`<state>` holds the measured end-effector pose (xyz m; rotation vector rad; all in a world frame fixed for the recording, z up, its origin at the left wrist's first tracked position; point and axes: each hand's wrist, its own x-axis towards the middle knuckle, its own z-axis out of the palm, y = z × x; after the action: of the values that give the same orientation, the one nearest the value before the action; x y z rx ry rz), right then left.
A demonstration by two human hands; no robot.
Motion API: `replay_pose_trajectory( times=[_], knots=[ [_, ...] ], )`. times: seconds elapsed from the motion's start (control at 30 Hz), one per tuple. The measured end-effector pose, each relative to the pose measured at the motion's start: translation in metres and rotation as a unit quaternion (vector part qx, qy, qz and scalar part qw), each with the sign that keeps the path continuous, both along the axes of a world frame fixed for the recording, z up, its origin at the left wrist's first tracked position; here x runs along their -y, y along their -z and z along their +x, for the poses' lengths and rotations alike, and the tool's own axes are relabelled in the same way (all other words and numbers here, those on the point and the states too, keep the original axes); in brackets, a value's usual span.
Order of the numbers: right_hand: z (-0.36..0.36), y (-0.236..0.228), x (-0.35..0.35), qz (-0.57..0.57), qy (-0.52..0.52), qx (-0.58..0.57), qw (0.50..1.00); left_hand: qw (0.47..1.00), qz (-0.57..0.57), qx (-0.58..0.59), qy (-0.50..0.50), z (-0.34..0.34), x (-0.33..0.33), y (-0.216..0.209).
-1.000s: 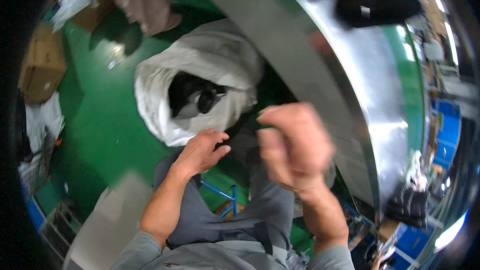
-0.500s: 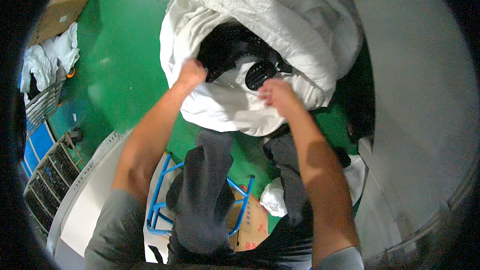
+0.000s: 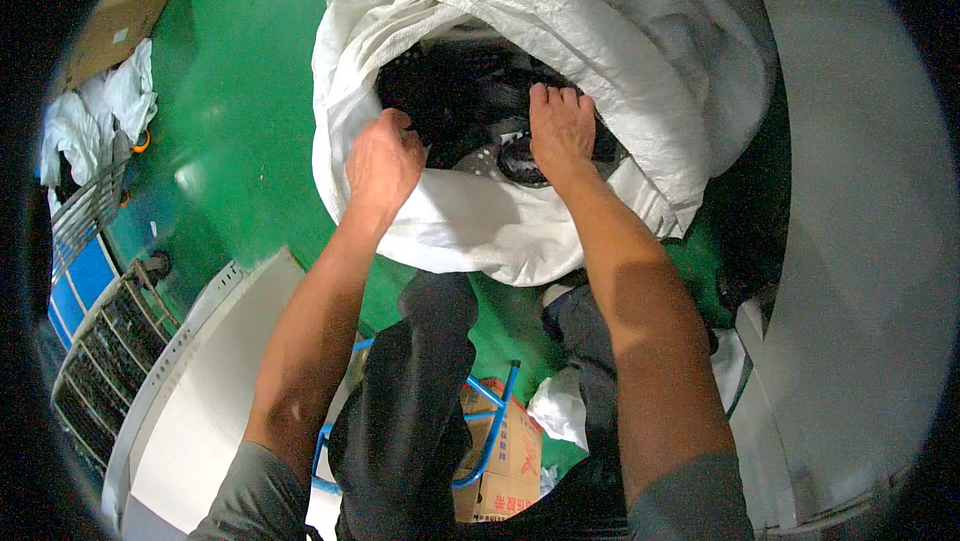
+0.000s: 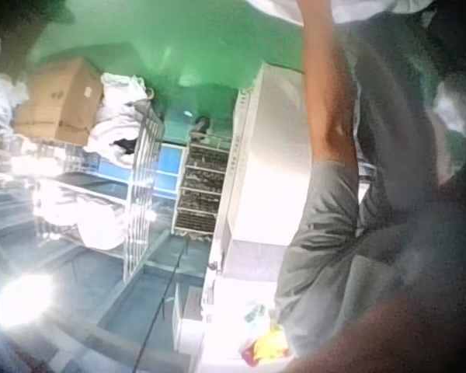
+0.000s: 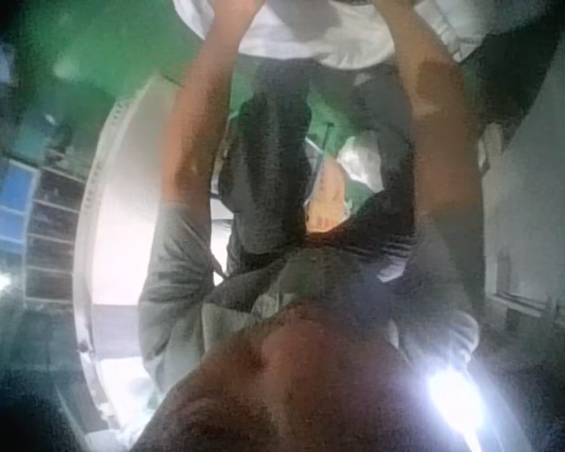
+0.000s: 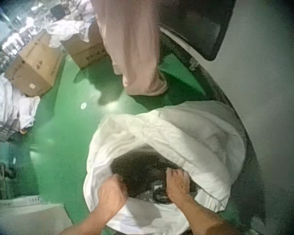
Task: The person removes shoes from a bag, places them on a metal ledge by a conveyor belt, and inserts black insoles into white and purple sneakers.
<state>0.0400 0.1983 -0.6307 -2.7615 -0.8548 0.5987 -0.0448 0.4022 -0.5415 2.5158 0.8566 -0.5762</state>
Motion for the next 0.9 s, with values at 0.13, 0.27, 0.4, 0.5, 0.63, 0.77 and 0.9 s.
replay_pose_trajectory(
  times=[0.13, 0.27, 0.4, 0.5, 0.63, 0.77, 0.9],
  knots=[
    [0.001, -0.057, 0.0, 0.1, -0.056, -0.025, 0.993, 0.964, -0.018, 0.233, 0.124, -0.004, 0.01, -0.036],
    [-0.007, -0.158, 0.008, 0.193, -0.083, -0.126, 0.97, 0.918, -0.202, 0.211, 0.268, 0.007, 0.007, -0.057],
    [-0.025, -0.203, 0.027, 0.247, 0.054, -0.16, 0.954, 0.905, -0.412, 0.008, 0.107, 0.018, 0.004, -0.094],
    [-0.049, -0.188, 0.043, 0.201, 0.249, -0.094, 0.943, 0.824, -0.555, 0.045, -0.102, -0.001, 0.007, -0.085],
    [-0.063, -0.165, 0.058, 0.141, 0.224, 0.045, 0.963, 0.733, -0.601, 0.101, -0.304, -0.025, 0.008, -0.078],
    [-0.076, -0.241, 0.029, 0.373, 0.378, -0.249, 0.81, 0.595, -0.733, 0.103, -0.312, -0.048, 0.007, -0.119],
    [-0.091, -0.335, 0.005, 0.527, 0.363, -0.309, 0.703, 0.547, -0.799, 0.08, -0.236, -0.062, 0.026, -0.184]
  ],
)
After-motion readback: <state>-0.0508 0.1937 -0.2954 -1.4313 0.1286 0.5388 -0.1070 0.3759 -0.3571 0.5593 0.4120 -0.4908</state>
